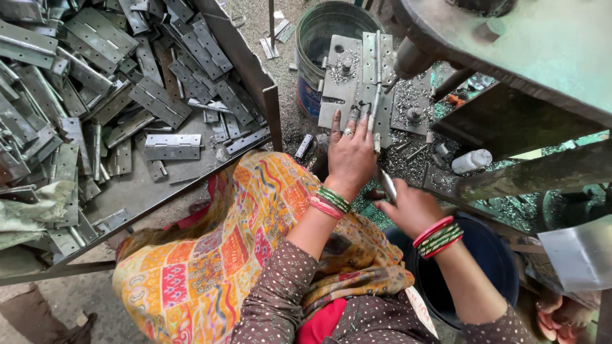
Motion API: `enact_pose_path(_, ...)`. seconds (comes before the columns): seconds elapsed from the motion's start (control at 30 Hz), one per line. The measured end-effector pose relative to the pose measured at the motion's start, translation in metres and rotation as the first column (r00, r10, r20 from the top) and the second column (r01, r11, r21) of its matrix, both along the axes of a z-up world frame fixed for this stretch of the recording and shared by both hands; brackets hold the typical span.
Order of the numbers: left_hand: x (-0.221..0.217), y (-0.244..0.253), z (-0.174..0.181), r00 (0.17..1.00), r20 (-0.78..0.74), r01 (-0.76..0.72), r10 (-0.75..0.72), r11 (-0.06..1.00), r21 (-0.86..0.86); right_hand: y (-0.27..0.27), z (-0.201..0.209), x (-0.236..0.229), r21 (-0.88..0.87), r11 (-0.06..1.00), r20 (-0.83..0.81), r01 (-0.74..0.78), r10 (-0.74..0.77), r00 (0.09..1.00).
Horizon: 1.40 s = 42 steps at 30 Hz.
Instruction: The person repeatedly picks metal hinge blanks from a bin, places them into a jig under a drill press, and operates the machine to drill holes. After each cycle, the person removes the processed piece and returns it to the bin, continuing the sequence.
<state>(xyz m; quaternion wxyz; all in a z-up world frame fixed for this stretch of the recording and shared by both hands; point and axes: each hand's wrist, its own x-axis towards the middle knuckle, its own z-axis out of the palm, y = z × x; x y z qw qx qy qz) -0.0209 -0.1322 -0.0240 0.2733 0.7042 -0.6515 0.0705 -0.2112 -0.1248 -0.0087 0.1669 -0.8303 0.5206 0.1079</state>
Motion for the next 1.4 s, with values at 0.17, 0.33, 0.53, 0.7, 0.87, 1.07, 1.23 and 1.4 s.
enact_pose_path(0.17, 0.001, 0.004, 0.005, 0.999, 0.014, -0.036, 0.037, 0.997, -0.075, 0.05, -0.089, -0.023, -0.099, 0.988, 0.192, 0.123, -0.102, 0.976)
enact_pose_path(0.33, -0.001, 0.006, 0.005, 1.0, -0.014, 0.001, -0.001, 0.998, -0.061, 0.064, -0.132, -0.035, -0.08, 0.984, 0.195, 0.16, -0.142, 0.97)
enact_pose_path(0.53, -0.001, 0.011, -0.004, 0.997, 0.064, -0.034, 0.04, 0.994, -0.101, 0.015, -0.067, -0.023, 0.025, 0.996, -0.013, 0.083, -0.083, 0.996)
enact_pose_path(0.7, -0.002, 0.006, -0.006, 0.997, 0.062, -0.045, 0.054, 0.99, -0.132, 0.015, -0.068, -0.022, -0.042, 0.998, 0.035, 0.054, -0.053, 0.998)
enact_pose_path(0.87, -0.001, 0.007, -0.007, 0.999, 0.03, -0.039, 0.045, 0.986, -0.162, 0.06, -0.126, -0.024, -0.053, 0.98, 0.288, 0.191, -0.168, 0.943)
enact_pose_path(1.07, -0.005, 0.003, -0.012, 0.996, 0.08, -0.026, 0.036, 0.992, -0.125, 0.037, -0.078, -0.023, 0.039, 0.994, 0.162, 0.106, -0.111, 0.981)
enact_pose_path(1.23, -0.006, -0.027, -0.02, 0.985, 0.131, -0.098, 0.116, 0.986, -0.134, -0.003, -0.024, -0.013, 0.075, 0.995, -0.064, 0.06, -0.056, 0.996)
enact_pose_path(1.4, -0.005, -0.04, -0.02, 0.987, 0.12, -0.091, 0.104, 0.99, -0.104, 0.04, -0.079, -0.016, 0.006, 0.986, 0.106, 0.165, -0.165, 0.981)
